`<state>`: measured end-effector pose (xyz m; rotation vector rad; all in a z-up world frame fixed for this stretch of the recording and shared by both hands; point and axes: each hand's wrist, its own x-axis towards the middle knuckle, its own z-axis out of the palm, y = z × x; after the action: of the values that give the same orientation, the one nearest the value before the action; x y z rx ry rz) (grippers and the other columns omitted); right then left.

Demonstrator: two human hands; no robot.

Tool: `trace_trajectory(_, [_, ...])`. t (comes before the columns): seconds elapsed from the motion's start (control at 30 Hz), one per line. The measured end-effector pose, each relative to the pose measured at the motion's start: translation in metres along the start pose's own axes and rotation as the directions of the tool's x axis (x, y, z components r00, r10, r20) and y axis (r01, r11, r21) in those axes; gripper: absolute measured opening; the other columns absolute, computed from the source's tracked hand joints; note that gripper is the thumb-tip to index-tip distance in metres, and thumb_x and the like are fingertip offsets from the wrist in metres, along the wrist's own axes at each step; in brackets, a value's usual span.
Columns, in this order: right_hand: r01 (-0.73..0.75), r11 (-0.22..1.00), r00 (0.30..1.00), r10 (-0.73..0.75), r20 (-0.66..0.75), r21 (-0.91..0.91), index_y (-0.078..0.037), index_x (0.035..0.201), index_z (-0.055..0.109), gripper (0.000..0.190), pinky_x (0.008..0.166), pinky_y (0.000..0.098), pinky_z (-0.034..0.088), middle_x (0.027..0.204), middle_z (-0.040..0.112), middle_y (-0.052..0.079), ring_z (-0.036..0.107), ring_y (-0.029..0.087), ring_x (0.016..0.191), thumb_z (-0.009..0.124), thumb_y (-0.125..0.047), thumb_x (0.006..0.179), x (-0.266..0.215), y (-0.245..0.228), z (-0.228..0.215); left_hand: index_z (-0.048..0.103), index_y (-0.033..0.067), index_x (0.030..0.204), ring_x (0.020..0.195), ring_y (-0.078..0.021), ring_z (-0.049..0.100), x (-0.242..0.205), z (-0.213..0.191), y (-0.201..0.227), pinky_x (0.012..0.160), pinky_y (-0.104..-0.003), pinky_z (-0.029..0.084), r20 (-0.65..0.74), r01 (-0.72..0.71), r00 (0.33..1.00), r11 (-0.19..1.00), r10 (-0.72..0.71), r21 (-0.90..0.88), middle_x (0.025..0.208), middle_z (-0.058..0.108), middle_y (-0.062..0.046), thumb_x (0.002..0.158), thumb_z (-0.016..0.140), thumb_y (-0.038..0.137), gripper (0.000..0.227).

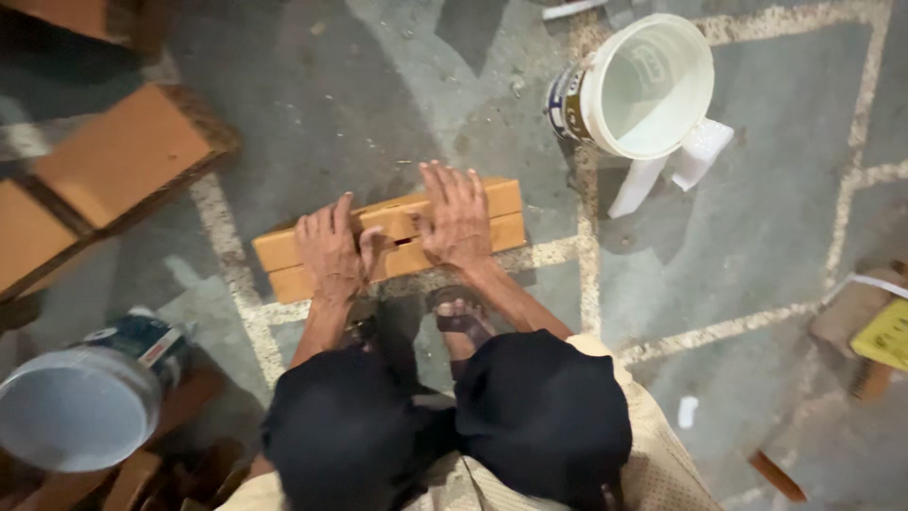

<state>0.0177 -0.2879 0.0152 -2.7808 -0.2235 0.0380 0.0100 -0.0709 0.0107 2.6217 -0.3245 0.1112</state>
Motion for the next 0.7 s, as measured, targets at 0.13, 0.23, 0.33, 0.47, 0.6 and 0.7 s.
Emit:
trace_trajectory(0.13, [0.014, 1.000, 0.999, -0.014, -0.051, 0.003, -0.007, 0.160, 0.037, 0.060, 0.129, 0.0576, 0.021, 0.158, 0.048, 0.017, 0.043, 0.034, 0.150, 0.046, -0.038, 0.109, -0.010, 0.014, -0.006, 0.058, 0.0004, 0.140, 0.107, -0.0387, 0.054, -0.019, -0.027, -0.042, 0.103, -0.053, 0.040, -0.082, 0.182, 0.980, 0.983, -0.181, 0.008, 0.112, 0.059, -0.019, 0.101, 0.059, 0.042, 0.057])
trace_trajectory(0.23, [-0.048, 0.992, 0.999, 0.049, 0.002, -0.116, -0.002, 0.156, 0.038, 0.074, 0.123, 0.0605, 0.016, 0.154, 0.047, 0.023, 0.041, 0.040, 0.144, 0.048, -0.049, 0.100, 0.000, 0.027, -0.015, 0.056, -0.0017, 0.140, 0.113, -0.0394, 0.055, -0.021, -0.027, -0.056, 0.105, -0.053, 0.039, -0.080, 0.209, 0.975, 0.978, -0.207, 0.018, 0.121, 0.059, -0.022, 0.104, 0.061, 0.037, 0.053])
trace_trajectory(0.33, [-0.064, 0.998, 0.998, 0.065, 0.020, -0.022, -0.004, 0.157, 0.039, 0.069, 0.125, 0.0611, 0.015, 0.152, 0.050, 0.021, 0.044, 0.038, 0.143, 0.044, -0.051, 0.106, 0.004, 0.021, -0.018, 0.057, 0.0000, 0.137, 0.117, -0.0400, 0.054, -0.016, -0.027, -0.058, 0.107, -0.054, 0.039, -0.100, 0.154, 0.983, 0.988, -0.152, 0.017, 0.124, 0.058, -0.023, 0.103, 0.064, 0.037, 0.051])
trace_trajectory(0.47, [-0.091, 0.995, 0.994, 0.093, 0.050, -0.028, -0.005, 0.156, 0.040, 0.066, 0.127, 0.0610, 0.015, 0.152, 0.051, 0.020, 0.046, 0.037, 0.144, 0.038, -0.051, 0.108, 0.006, 0.022, -0.014, 0.058, 0.0008, 0.137, 0.117, -0.0416, 0.053, -0.013, -0.025, -0.060, 0.105, -0.053, 0.042, -0.112, 0.259, 0.958, 0.964, -0.265, -0.068, 0.126, 0.058, -0.024, 0.103, 0.067, 0.036, 0.050])
trace_trajectory(0.6, [-0.079, 0.997, 0.996, 0.079, 0.043, -0.011, -0.005, 0.157, 0.039, 0.065, 0.127, 0.0608, 0.015, 0.152, 0.050, 0.020, 0.044, 0.037, 0.144, 0.044, -0.047, 0.107, 0.004, 0.021, -0.018, 0.059, 0.0003, 0.134, 0.114, -0.0422, 0.055, -0.017, -0.031, -0.054, 0.102, -0.053, 0.043, -0.162, 0.263, 0.949, 0.963, -0.270, -0.065, 0.124, 0.059, -0.024, 0.098, 0.068, 0.032, 0.048])
trace_trajectory(0.7, [-0.041, 0.999, 0.999, 0.041, 0.001, -0.017, -0.004, 0.158, 0.037, 0.069, 0.126, 0.0596, 0.015, 0.153, 0.048, 0.022, 0.041, 0.039, 0.146, 0.051, -0.041, 0.101, -0.007, 0.021, -0.022, 0.060, 0.0008, 0.133, 0.106, -0.0419, 0.057, -0.026, -0.034, -0.052, 0.094, -0.051, 0.046, -0.164, 0.400, 0.892, 0.905, -0.420, -0.144, 0.116, 0.059, -0.024, 0.098, 0.066, 0.027, 0.045])
